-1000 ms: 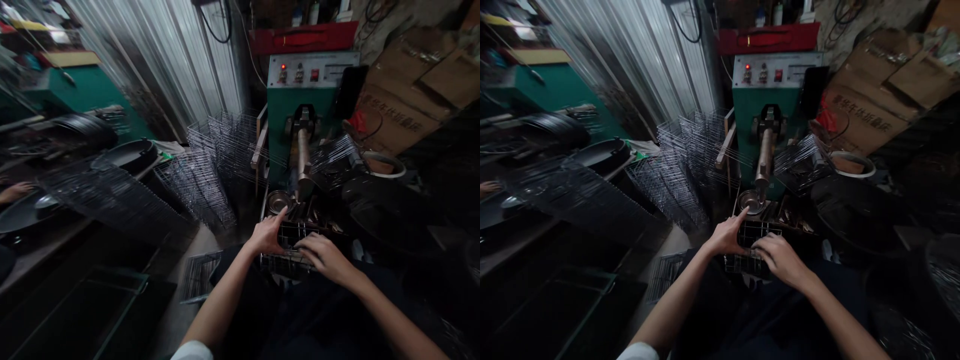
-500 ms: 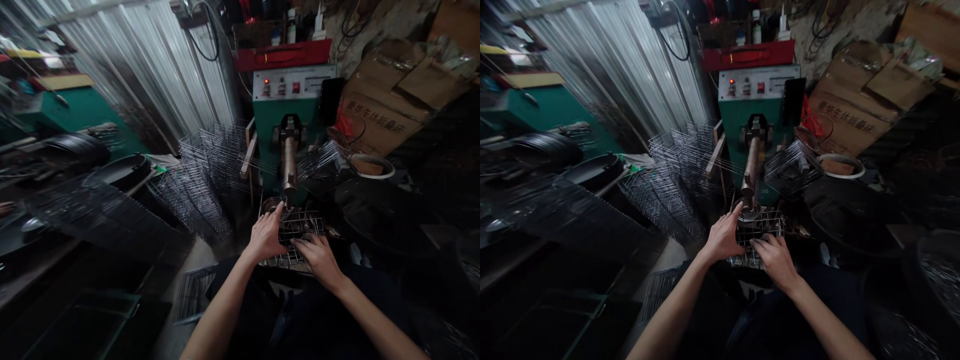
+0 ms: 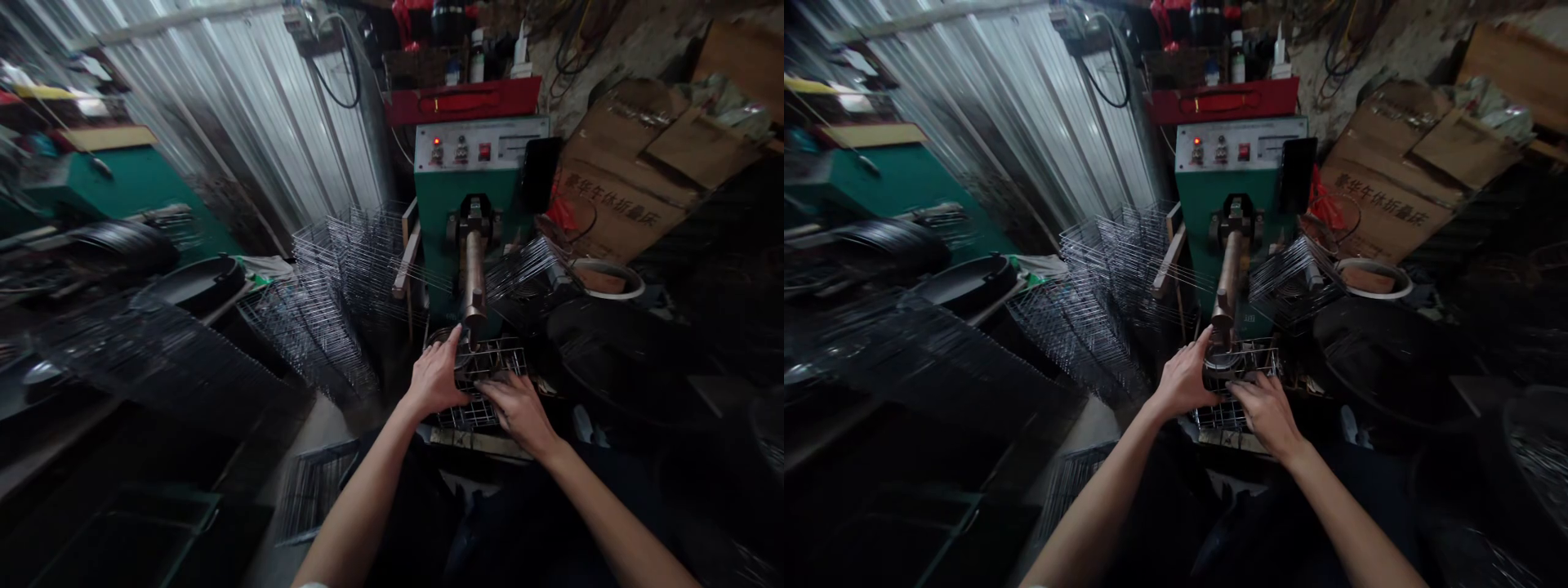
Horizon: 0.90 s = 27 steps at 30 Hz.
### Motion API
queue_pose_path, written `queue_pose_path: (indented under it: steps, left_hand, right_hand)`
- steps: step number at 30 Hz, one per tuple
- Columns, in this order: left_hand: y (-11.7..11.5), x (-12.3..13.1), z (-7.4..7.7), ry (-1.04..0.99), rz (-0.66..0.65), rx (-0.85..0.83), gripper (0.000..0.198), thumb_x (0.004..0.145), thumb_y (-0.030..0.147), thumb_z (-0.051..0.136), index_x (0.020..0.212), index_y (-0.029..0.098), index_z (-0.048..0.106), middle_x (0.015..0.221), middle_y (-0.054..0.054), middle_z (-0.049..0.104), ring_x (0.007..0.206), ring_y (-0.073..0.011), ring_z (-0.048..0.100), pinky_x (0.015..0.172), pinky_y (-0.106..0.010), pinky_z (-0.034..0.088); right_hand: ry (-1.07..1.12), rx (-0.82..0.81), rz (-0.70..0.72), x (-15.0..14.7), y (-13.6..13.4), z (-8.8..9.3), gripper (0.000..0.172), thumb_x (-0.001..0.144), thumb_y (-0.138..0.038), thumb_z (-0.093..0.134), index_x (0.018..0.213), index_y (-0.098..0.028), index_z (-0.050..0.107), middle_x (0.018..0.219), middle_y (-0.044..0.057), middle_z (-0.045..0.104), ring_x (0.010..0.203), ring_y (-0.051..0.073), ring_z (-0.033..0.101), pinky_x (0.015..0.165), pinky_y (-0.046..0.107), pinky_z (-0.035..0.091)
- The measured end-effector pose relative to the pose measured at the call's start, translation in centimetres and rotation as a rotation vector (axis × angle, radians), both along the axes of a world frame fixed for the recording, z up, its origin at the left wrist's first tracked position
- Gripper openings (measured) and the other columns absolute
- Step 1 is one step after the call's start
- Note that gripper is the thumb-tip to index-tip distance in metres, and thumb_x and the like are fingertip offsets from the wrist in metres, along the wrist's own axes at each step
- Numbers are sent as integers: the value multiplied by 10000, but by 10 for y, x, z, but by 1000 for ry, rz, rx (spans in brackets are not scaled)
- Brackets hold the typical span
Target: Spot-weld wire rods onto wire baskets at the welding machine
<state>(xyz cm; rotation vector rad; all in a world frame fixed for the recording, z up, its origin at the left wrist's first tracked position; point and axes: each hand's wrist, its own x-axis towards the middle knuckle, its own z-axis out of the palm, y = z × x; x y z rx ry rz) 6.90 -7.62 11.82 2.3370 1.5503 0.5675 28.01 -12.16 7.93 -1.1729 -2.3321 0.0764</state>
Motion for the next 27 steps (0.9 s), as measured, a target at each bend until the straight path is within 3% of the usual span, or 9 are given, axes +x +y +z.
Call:
queue_pose_path:
  steps: [7, 11, 15, 19, 22, 27]
  left_hand:
    - [6, 0, 1, -1, -7, 5, 1431, 476, 453, 894, 1579, 258, 3, 1417, -129, 538, 1275, -406, 529, 1087, -511, 412]
    - [17, 0, 3, -3, -7, 23, 1411, 496, 540, 875, 1578, 240, 21, 1341, -132, 590, 1214, -395, 566, 1044, -503, 434]
    - [36, 0, 7, 34, 18, 33, 1405, 499, 523, 878, 1575, 237, 22, 1256, -126, 636, 1131, -385, 613, 974, -473, 465]
    - [46, -1, 9, 53, 18, 10, 1387, 528, 585, 848, 1573, 247, 1, 1248, -122, 643, 1114, -370, 634, 927, -429, 477]
    - [50, -1, 9, 85, -5, 16, 1407, 523, 577, 850, 1572, 256, -31, 1276, -125, 632, 1128, -369, 636, 911, -411, 480]
    - [67, -1, 16, 159, -7, 38, 1394, 522, 471, 860, 1577, 245, -23, 1239, -133, 649, 1094, -374, 654, 878, -409, 497]
  right_hand:
    - [5, 14, 12, -1, 8, -6, 361, 960, -99, 494, 1253, -231, 659, 1153, 81, 724, 1090, 266, 576, 846, 391, 401]
    - [3, 75, -99, -6, 15, -7, 242, 982, -164, 506, 1143, -212, 680, 1032, 97, 712, 1011, 283, 552, 824, 381, 386]
    - [-43, 85, -254, -10, 34, 1, 125, 979, -236, 553, 1010, -191, 665, 1011, 109, 652, 982, 288, 525, 813, 364, 384]
    - [-46, 90, -281, -9, 44, 7, 159, 974, -282, 583, 1078, -177, 641, 1080, 123, 623, 1038, 294, 515, 825, 370, 367]
    - [-88, 107, -318, -8, 43, 11, 126, 967, -294, 594, 987, -183, 650, 1035, 113, 628, 1025, 295, 514, 859, 410, 326]
    - [-135, 110, -289, -7, 51, 20, 79, 953, -181, 571, 986, -192, 643, 1007, 88, 654, 1020, 274, 511, 910, 444, 259]
